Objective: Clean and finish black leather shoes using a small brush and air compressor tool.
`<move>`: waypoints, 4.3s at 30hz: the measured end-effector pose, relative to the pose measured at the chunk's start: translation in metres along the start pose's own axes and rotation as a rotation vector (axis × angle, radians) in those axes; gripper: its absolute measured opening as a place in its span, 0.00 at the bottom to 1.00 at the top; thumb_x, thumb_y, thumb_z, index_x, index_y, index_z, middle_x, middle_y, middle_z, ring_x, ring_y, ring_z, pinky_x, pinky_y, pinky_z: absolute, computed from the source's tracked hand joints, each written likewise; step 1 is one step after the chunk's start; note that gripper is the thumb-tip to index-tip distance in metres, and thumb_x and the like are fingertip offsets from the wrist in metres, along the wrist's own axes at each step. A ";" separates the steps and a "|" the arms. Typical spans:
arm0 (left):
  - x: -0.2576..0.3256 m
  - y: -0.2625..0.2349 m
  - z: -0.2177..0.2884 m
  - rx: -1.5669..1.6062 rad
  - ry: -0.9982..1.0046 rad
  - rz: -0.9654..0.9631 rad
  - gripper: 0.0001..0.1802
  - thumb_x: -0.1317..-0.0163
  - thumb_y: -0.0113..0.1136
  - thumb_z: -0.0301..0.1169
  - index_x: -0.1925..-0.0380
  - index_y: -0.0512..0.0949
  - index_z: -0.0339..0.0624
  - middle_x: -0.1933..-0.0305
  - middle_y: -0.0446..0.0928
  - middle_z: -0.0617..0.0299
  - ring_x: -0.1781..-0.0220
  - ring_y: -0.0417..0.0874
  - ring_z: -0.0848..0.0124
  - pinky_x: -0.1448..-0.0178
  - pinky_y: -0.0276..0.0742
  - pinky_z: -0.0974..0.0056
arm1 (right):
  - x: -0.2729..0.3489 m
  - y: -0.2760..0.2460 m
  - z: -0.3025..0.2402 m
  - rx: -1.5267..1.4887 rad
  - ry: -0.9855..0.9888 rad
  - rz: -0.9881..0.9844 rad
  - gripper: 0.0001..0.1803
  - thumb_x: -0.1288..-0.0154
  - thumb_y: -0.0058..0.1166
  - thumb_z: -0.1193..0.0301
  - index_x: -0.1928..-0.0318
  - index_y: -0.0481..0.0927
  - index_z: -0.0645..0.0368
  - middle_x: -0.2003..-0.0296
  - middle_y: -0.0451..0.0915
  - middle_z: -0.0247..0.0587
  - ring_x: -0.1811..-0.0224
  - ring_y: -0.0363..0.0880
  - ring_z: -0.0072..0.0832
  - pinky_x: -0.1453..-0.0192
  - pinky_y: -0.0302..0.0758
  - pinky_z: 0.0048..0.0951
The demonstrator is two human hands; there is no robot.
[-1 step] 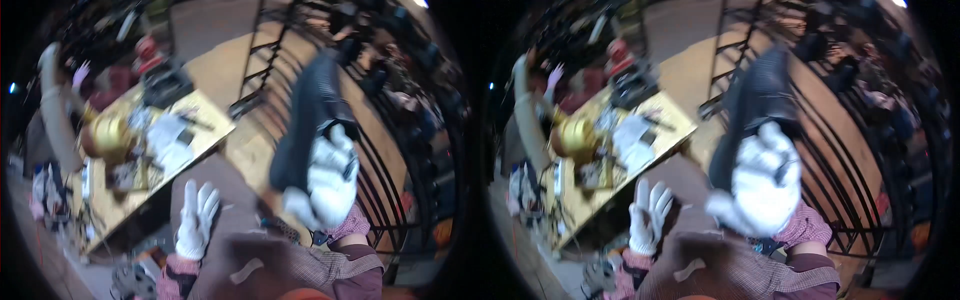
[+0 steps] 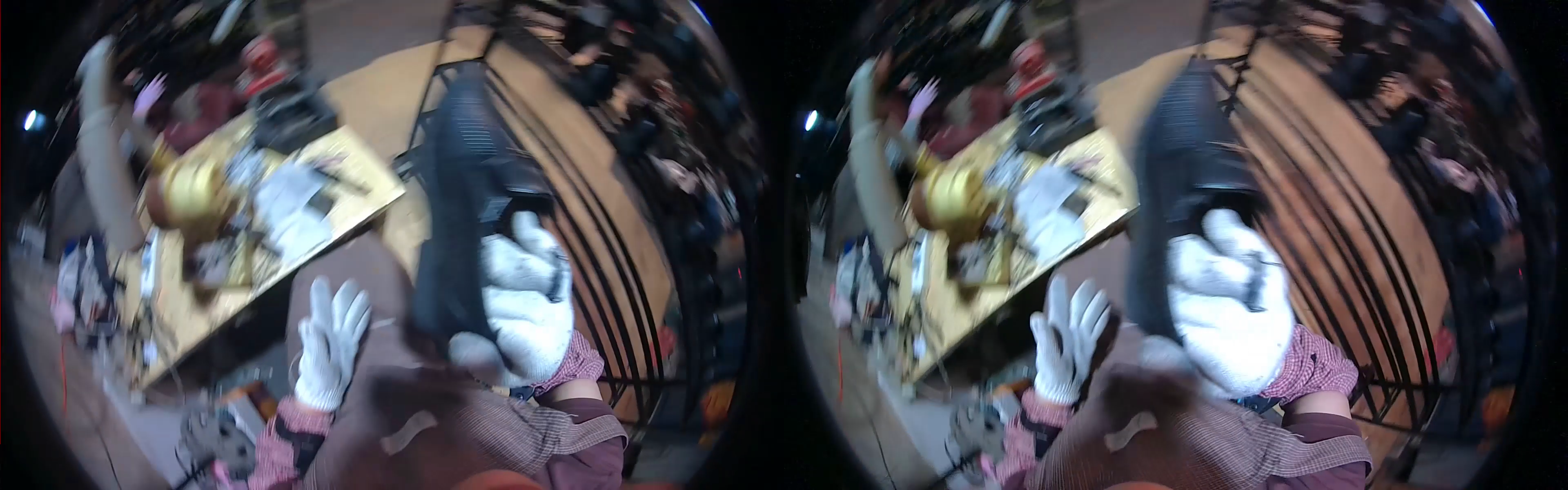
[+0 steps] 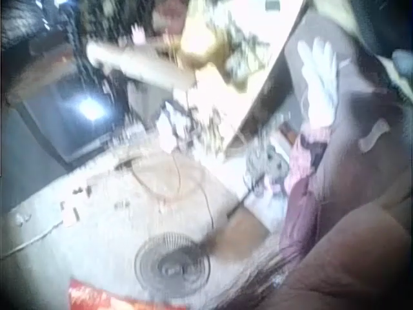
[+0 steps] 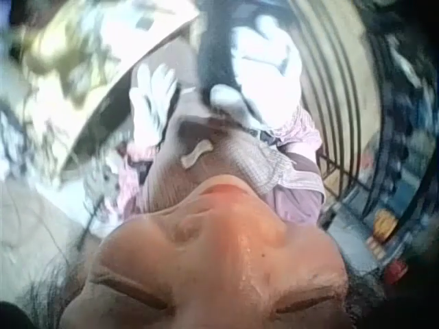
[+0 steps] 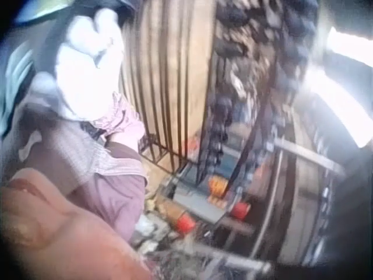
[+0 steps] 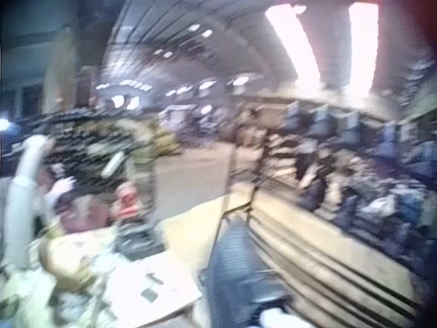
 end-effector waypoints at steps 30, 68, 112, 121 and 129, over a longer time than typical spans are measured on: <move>0.042 -0.144 0.264 -0.252 0.754 0.726 0.43 0.29 0.42 0.66 0.27 0.62 0.46 0.28 0.68 0.59 0.31 0.72 0.60 0.25 0.66 0.56 | 0.015 0.195 0.062 -0.297 0.180 -0.104 0.16 0.43 0.63 0.75 0.52 0.85 0.61 0.48 0.83 0.49 0.38 0.77 0.51 0.36 0.72 0.47; -0.001 -0.240 0.248 0.119 0.817 0.747 0.51 0.36 0.33 0.77 0.26 0.60 0.50 0.26 0.66 0.55 0.28 0.69 0.51 0.24 0.64 0.45 | -0.011 0.224 0.071 -0.351 0.099 -0.208 0.15 0.40 0.63 0.72 0.52 0.85 0.60 0.47 0.83 0.48 0.37 0.76 0.53 0.35 0.71 0.48; -0.071 -0.065 -0.004 0.466 0.103 0.243 0.48 0.31 0.33 0.72 0.31 0.68 0.42 0.33 0.73 0.54 0.30 0.72 0.58 0.23 0.62 0.54 | -0.083 0.230 -0.003 -0.435 -0.291 0.067 0.09 0.35 0.56 0.68 0.55 0.81 0.53 0.60 0.83 0.41 0.61 0.84 0.40 0.58 0.81 0.37; -0.057 -0.025 -0.017 0.737 -0.060 -0.127 0.56 0.38 0.39 0.77 0.28 0.62 0.40 0.26 0.66 0.55 0.25 0.64 0.62 0.18 0.49 0.59 | -0.073 0.193 0.016 -0.464 -0.190 -0.080 0.12 0.38 0.57 0.69 0.54 0.82 0.54 0.55 0.83 0.40 0.59 0.86 0.38 0.58 0.82 0.33; -0.051 -0.075 -0.024 0.355 -0.073 0.295 0.62 0.41 0.32 0.81 0.27 0.57 0.36 0.29 0.65 0.44 0.26 0.66 0.53 0.22 0.60 0.52 | -0.007 0.220 0.004 -0.607 -0.193 -0.338 0.09 0.36 0.60 0.68 0.56 0.82 0.56 0.69 0.84 0.41 0.72 0.85 0.37 0.66 0.83 0.34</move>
Point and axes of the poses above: each hand's wrist, its own x-axis away from the middle knuckle, its own y-axis out of the palm, z = x × y, the point moved 10 cm from there along -x, towards the middle knuckle
